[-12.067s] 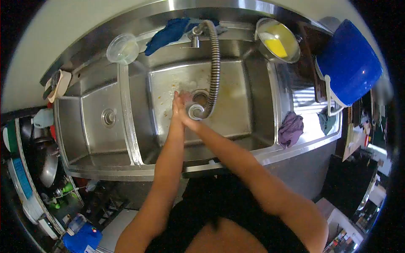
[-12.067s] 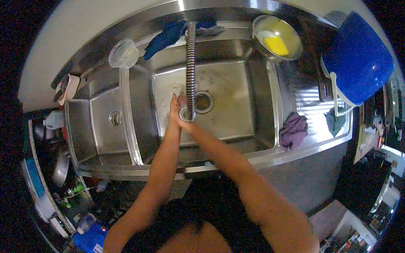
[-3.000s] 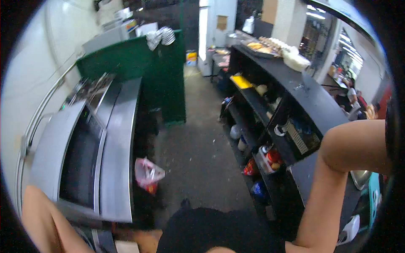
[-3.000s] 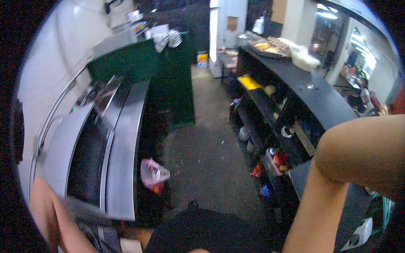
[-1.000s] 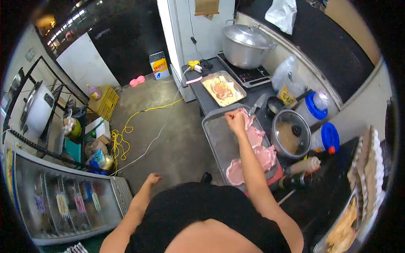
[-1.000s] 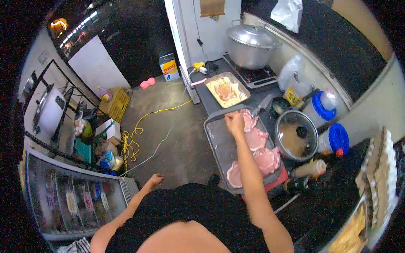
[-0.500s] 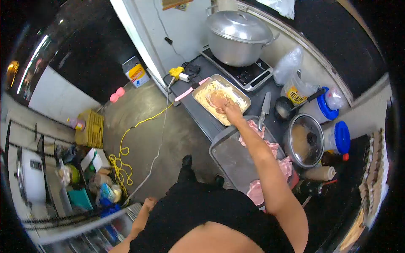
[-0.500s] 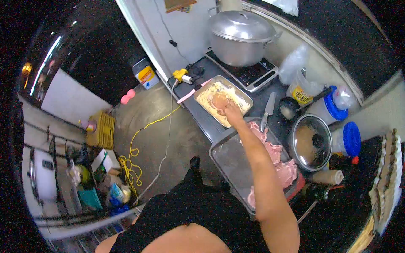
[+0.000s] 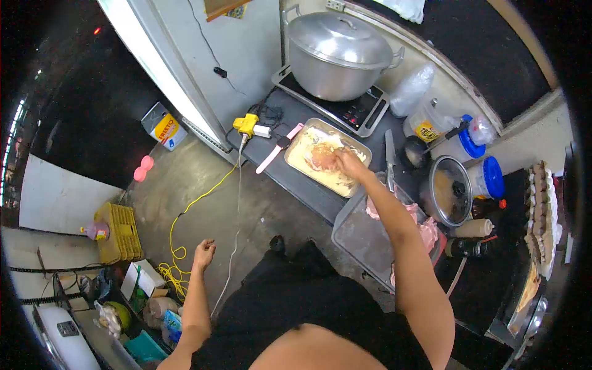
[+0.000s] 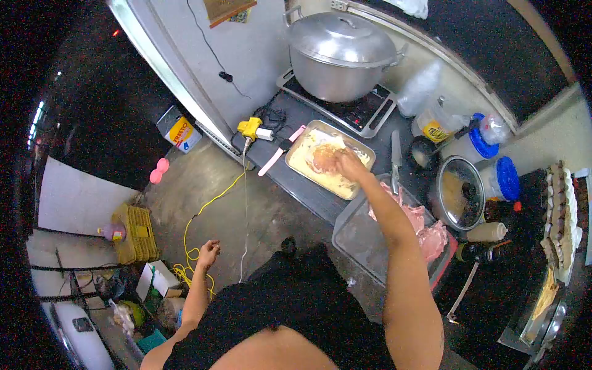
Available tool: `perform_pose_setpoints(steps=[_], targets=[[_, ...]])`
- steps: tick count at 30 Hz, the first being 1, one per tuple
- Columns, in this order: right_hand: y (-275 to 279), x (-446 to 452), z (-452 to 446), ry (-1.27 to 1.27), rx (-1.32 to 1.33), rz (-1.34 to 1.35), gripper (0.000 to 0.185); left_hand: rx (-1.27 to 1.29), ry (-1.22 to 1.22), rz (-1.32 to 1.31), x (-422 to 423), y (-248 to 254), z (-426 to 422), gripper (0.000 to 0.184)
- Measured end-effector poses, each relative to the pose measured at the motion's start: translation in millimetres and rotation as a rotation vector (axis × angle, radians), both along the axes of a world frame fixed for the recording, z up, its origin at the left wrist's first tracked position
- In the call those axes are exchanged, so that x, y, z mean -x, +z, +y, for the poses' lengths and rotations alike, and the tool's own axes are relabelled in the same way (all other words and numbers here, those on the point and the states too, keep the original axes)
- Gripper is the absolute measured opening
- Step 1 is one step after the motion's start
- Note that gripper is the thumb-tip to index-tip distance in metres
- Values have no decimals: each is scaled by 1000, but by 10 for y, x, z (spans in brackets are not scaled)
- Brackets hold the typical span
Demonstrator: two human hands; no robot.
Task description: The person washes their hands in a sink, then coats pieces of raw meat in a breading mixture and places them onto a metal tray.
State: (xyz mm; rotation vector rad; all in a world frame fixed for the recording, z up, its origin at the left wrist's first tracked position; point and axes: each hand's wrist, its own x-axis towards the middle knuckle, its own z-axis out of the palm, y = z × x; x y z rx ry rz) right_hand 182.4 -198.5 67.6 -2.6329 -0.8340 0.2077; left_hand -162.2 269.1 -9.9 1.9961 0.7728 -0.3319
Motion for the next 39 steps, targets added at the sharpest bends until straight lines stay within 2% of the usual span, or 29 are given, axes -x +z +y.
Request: perform_pose_setpoints(steps=[2,5,6,9,10,13,14,16,18,21,23,25,27,29,32,34,37,39], targets=[[50,-103,25,-10,13,39,19,19,-49,12,-202,6,-29,30],[162,28,19,102,148,-42,17,-60,-150,-45,-324,-17,-192,30],[282,93,12,177,255,-27,22,-6,-124,-18,-351,115,-313,31],[10,218,-113,280,166,-210,35,32,-169,49,-285,1,-451,32],[-31,246,-163,349,148,-310,47,27,-174,94,-261,-27,-500,32],[-35,145,-32,237,112,-43,49,-13,-201,206,-67,-95,-546,33],[15,169,-7,247,11,-151,40,-38,-229,220,-16,-138,-535,33],[-94,109,18,180,-9,-206,32,-10,-219,226,15,-237,-482,33],[-130,70,32,132,-62,-222,24,100,-137,214,-113,39,-537,34],[-16,-81,103,82,-186,-163,19,-77,-261,74,-507,328,-531,35],[187,-132,142,39,-241,-53,21,-97,-264,-177,-894,525,-575,34],[492,-170,205,102,-232,-71,19,-115,-278,-311,-1419,1155,-871,32],[827,-176,280,158,-207,-60,17,53,-328,-457,-1901,1325,-1084,30],[1044,-146,345,176,-269,34,17,62,-449,-599,-2336,1528,-1340,28],[1117,-155,322,126,-264,234,18,125,-563,-665,-2853,1596,-1674,28],[1091,-213,273,25,-222,433,20,105,-661,-652,-3096,1633,-1848,28],[442,-403,137,-154,-80,346,23,13,-795,-542,-3426,1370,-2060,28],[-129,-460,26,-260,-220,287,25,-46,-835,-572,-3604,1024,-2162,24]])
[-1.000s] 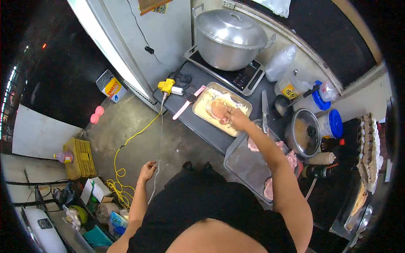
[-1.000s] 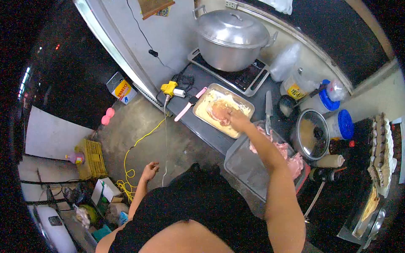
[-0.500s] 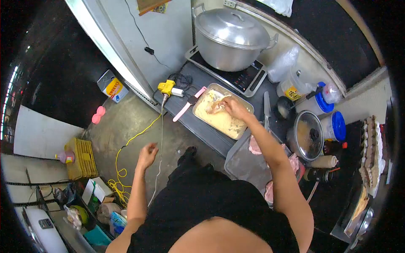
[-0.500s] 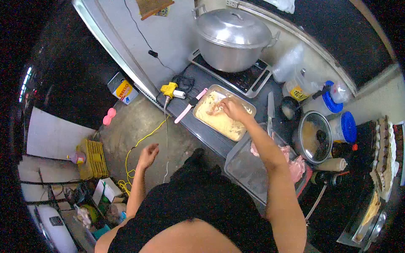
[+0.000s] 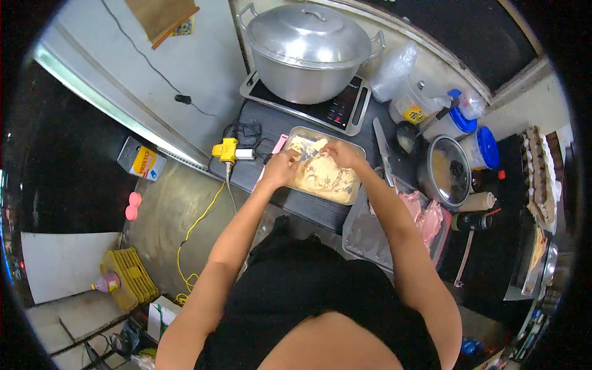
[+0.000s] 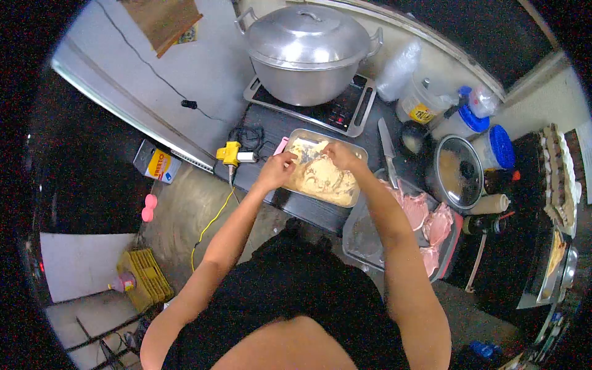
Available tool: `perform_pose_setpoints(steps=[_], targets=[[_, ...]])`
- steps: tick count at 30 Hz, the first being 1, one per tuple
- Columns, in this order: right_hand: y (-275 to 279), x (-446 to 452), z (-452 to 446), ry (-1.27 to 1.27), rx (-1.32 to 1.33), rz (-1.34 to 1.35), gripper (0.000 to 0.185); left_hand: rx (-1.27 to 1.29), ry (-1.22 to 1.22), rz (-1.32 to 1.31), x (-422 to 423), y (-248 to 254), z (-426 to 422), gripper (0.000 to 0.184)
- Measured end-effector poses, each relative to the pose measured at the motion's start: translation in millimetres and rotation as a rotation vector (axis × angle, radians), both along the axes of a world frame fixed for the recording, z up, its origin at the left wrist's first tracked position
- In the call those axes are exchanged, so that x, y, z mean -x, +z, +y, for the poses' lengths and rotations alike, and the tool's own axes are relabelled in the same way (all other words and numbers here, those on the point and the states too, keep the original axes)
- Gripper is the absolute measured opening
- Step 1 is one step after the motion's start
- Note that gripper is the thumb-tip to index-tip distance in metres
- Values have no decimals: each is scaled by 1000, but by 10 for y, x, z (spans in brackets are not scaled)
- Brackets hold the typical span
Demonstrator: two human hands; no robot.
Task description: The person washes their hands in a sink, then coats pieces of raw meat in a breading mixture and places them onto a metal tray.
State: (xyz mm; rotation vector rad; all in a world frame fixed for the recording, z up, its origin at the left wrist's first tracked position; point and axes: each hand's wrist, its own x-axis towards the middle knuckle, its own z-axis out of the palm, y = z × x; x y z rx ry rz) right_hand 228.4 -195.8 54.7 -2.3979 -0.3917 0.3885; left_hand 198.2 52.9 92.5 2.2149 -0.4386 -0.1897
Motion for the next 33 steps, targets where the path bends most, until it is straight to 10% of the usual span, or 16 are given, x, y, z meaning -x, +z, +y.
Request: perform_pose_setpoints(steps=[11,14,23,33], targets=[[-12,856,343,-222,309,-300,26,-534,-316,-442,-34,-365,-321,37],[-18,806,307,-335,244,-352,28,-585,-451,-169,-193,-264,-343,38],[-282,583,367,-651,656,-262,40,-255,-514,-418,-428,-488,-738,40],[449,759,405,-631,145,-268,22,-446,-813,-446,-754,102,-685,28]])
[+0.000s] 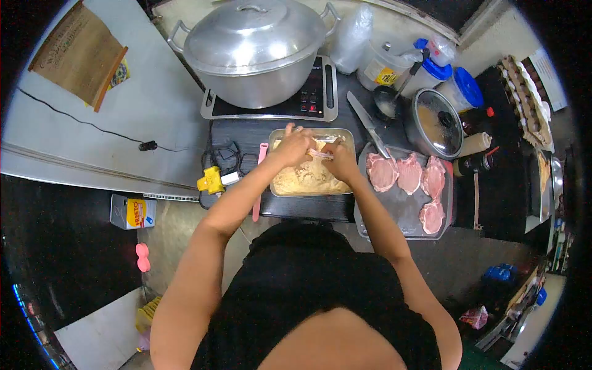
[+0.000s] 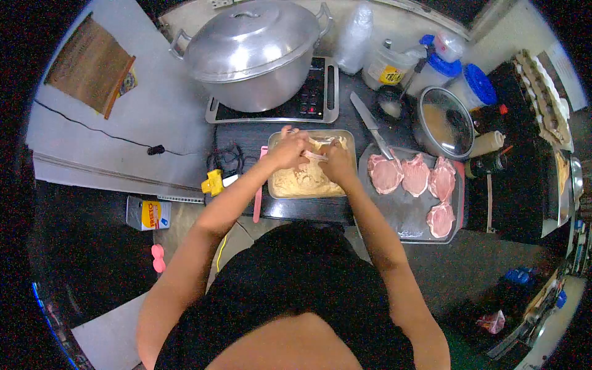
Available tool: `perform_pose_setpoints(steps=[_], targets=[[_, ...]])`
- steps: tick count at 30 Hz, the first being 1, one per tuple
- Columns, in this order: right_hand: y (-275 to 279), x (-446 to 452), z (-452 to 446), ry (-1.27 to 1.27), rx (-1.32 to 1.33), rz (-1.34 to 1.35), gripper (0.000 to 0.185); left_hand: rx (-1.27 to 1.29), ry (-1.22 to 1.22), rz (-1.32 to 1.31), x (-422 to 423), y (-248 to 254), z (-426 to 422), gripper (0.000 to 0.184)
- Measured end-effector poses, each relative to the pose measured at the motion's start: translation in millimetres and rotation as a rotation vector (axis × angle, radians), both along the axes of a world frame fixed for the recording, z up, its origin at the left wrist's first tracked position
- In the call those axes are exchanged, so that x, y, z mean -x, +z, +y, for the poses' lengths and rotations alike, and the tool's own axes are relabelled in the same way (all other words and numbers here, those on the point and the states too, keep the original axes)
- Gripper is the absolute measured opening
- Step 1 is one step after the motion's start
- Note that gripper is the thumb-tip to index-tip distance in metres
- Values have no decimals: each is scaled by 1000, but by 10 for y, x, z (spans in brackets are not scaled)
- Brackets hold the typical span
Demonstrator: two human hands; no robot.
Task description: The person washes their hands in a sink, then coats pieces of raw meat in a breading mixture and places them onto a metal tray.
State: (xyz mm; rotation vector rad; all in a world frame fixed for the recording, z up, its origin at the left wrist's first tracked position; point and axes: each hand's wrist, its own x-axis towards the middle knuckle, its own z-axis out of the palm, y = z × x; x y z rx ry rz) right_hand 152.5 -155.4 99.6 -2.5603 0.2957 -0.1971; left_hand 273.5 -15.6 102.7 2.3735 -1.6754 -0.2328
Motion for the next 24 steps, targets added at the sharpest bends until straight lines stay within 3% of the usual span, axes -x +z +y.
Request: perform_pose_setpoints(steps=[2,8,11,16,19,22,24], targets=[[234,29,51,62,-42,-28,21,80,16,66,-14,314,104,20],[393,62,29,140,220,-167,23,150,100,110,13,545,253,17],[583,45,50,110,115,-268,22,240,199,95,99,659,340,18],[9,251,177,154,460,-33,17,155,134,-19,380,106,515,19],[-379,448,257,228,197,19,15,69,133,58,565,-159,626,17],[-355,451,332,259,111,-24,14,31,152,97,606,-369,653,11],[-311,428,360,223,205,-62,15,27,150,120,583,-374,656,14]])
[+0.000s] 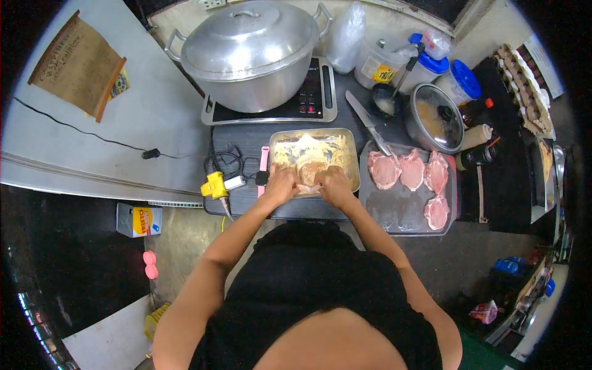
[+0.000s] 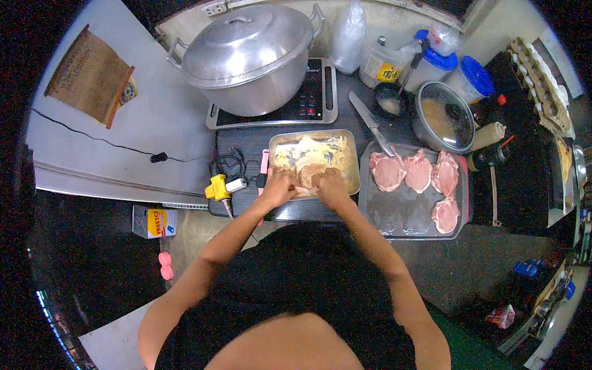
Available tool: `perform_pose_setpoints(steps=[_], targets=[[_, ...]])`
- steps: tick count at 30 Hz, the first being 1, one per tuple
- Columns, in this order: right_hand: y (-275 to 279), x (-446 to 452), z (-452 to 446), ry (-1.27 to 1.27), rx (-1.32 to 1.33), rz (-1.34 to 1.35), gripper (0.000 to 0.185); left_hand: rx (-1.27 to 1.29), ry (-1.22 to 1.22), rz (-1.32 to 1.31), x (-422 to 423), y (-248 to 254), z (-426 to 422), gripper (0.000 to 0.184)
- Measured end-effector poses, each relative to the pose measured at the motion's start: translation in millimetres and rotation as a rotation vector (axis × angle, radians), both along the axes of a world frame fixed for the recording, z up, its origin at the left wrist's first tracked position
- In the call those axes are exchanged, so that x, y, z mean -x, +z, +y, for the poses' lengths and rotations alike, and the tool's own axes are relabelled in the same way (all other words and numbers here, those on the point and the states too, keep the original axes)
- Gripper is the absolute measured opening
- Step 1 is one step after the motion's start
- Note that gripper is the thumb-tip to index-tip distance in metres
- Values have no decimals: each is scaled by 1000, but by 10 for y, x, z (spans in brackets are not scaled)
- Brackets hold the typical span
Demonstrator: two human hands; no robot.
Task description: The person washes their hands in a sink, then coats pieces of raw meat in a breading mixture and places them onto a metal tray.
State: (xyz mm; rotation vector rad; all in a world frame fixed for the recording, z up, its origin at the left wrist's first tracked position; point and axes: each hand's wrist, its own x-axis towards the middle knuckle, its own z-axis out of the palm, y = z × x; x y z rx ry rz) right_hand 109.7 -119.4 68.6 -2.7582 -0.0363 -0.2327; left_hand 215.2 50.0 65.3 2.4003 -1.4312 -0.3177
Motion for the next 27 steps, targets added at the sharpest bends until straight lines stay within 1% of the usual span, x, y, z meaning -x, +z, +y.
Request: perform_pose_setpoints(steps=[1,4,7,8,11,12,15,16,17,18,19,21,22,24,25,27], targets=[[32,-18,-3,-18,45,-27,15,0,-2,10,-26,0,-5,16],[360,-113,-150,-69,-13,37,15,71,75,109,-155,260,-39,15],[774,-169,-199,-139,-267,38,16,253,100,200,-312,597,-68,17],[859,-187,-216,-106,-360,-67,16,338,50,260,-389,698,-101,15],[1074,-277,-240,-131,-462,-141,13,313,68,451,-521,972,-156,19],[1095,-329,-279,-128,-563,-113,15,367,66,535,-584,889,-194,19],[849,-483,-425,-148,-543,-11,16,291,116,616,-771,526,-370,19],[567,-550,-499,-150,-496,19,16,262,129,577,-861,165,-451,18],[169,-619,-580,-152,-448,49,17,216,160,537,-829,-26,-493,18],[-37,-649,-624,-155,-399,77,17,171,189,496,-780,-158,-553,18],[-48,-637,-612,-179,-353,37,17,127,218,454,-730,-215,-607,18],[-31,-603,-536,-226,-258,-42,17,206,265,434,-611,-123,-676,17],[-7,-571,-512,-247,-257,-46,17,245,290,427,-538,-58,-677,17],[207,-467,-419,-289,-258,-50,16,357,195,355,-406,99,-572,16],[240,-390,-378,-240,-224,-8,16,410,147,318,-345,130,-492,15],[266,-252,-297,-144,-157,65,15,332,33,264,-300,69,-336,17]])
